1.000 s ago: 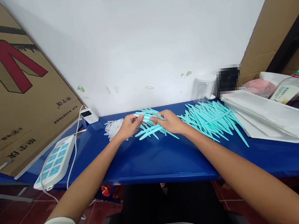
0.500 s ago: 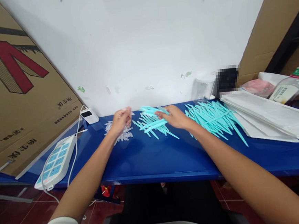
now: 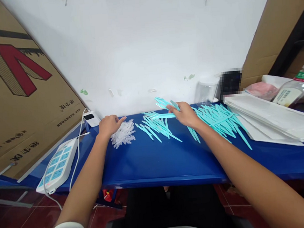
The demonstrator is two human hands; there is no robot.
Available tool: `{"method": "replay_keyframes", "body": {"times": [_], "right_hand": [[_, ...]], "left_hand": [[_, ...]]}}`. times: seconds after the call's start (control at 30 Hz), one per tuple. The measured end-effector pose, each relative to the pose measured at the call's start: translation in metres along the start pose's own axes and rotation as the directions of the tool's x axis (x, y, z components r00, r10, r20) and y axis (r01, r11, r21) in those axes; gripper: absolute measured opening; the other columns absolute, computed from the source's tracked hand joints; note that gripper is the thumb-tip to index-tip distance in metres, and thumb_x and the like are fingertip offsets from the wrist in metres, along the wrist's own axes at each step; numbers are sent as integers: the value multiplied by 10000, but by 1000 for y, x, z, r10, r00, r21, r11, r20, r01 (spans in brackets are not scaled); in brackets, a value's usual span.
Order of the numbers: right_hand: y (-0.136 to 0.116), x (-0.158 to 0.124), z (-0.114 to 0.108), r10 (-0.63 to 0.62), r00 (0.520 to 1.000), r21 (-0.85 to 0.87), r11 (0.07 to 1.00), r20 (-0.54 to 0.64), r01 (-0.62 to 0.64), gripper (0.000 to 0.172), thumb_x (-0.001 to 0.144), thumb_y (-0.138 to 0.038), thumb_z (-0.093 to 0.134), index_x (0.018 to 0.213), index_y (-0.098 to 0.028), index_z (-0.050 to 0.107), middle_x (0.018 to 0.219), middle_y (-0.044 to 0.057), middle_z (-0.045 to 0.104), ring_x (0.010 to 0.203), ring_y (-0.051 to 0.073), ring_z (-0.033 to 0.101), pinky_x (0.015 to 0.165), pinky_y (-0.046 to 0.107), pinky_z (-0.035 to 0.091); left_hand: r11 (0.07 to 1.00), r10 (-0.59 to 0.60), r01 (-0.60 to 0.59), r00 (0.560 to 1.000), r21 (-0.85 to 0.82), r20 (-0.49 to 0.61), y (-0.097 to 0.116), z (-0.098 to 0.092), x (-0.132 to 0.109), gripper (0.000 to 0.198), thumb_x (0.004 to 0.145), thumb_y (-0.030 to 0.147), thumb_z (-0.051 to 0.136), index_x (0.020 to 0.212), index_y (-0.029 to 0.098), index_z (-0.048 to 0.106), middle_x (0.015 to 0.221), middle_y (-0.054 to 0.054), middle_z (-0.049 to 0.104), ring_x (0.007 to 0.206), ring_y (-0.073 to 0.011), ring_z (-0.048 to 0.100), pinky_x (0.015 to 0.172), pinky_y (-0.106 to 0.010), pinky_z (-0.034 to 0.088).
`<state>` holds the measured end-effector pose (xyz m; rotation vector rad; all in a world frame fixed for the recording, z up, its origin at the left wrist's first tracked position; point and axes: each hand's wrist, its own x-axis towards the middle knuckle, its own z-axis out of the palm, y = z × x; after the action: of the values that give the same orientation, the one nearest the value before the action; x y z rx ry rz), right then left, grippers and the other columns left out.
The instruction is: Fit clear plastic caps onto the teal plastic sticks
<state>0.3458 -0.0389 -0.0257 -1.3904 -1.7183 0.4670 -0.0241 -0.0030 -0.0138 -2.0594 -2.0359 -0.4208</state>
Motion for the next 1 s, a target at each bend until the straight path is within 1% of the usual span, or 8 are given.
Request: {"method": "replay_keyframes", "body": {"times": [0.07, 0.17, 0.33, 0.43, 0.57, 0.8, 0.9, 1.0], "right_hand": [[-1, -1, 4, -5, 1000, 17, 1000, 9, 5, 584, 916, -698, 522, 819, -148, 693, 556, 9, 550, 531, 166, 527, 563, 291, 389], [-4, -5, 14, 22, 999, 81, 997, -42, -19, 614, 909, -726, 517, 852, -142, 698, 534, 5, 533, 525, 173, 520, 547, 294, 389], [-22, -17, 34, 46, 991, 274, 962, -128, -9, 651, 900, -773, 492, 890, -151, 683, 606, 5, 554, 577, 161, 502, 571, 285, 426], [-36, -28, 48, -57, 998, 362, 930, -9, 57, 629, 929, -757, 453, 860, -166, 660, 666, 15, 574, 605, 155, 489, 586, 283, 424], [-51, -43, 69, -176, 972, 448, 890, 158, 88, 574, 937, -745, 450, 895, -204, 636, 704, 11, 551, 613, 160, 469, 560, 286, 406], [-58, -53, 73, -206, 895, 541, 839, 396, -47, 590, 994, -718, 337, 1063, -210, 628, 623, -18, 512, 475, 132, 445, 432, 259, 365], [-51, -46, 61, -207, 895, 494, 870, 396, -18, 629, 999, -717, 320, 1208, -210, 629, 798, 42, 642, 588, 161, 587, 451, 258, 435], [-42, -36, 47, -163, 961, 326, 942, 221, 85, 643, 1004, -716, 300, 1041, -189, 665, 859, 68, 668, 665, 172, 612, 545, 279, 465]], "left_hand": [[998, 14, -18, 997, -67, -72, 7, -4, -2, 614, 949, 697, 438, 939, 169, 751, 931, -167, 729, 909, -309, 656, 773, -350, 444], [933, 171, -201, 977, -298, -125, 29, -7, -11, 587, 944, 696, 469, 932, 186, 760, 856, -111, 711, 815, -255, 640, 731, -327, 430], [488, 456, -381, 878, -785, -142, 93, 6, -47, 606, 899, 661, 603, 1229, 163, 708, 1017, -111, 708, 899, -226, 654, 778, -313, 494], [208, 514, -264, 848, -942, -125, 126, 15, -65, 653, 932, 667, 557, 1353, 171, 620, 1250, -147, 674, 1136, -266, 640, 912, -349, 524], [66, 401, -157, 909, -985, -118, 140, 14, -72, 617, 983, 680, 444, 1289, 190, 659, 1258, -131, 690, 1202, -269, 630, 1044, -394, 495], [-10, 457, 245, 864, -969, 214, 129, 6, -69, 715, 944, 756, 412, 1087, 134, 734, 774, -115, 732, 661, -240, 701, 596, -344, 546], [-149, 392, 239, 905, -960, 164, 127, 5, -64, 672, 921, 751, 478, 929, 124, 719, 701, -94, 699, 629, -207, 677, 609, -317, 533], [-311, 207, 157, 974, -937, 95, 124, 5, -57, 590, 909, 722, 551, 744, 158, 609, 728, -60, 682, 691, -170, 666, 695, -299, 541]]}}
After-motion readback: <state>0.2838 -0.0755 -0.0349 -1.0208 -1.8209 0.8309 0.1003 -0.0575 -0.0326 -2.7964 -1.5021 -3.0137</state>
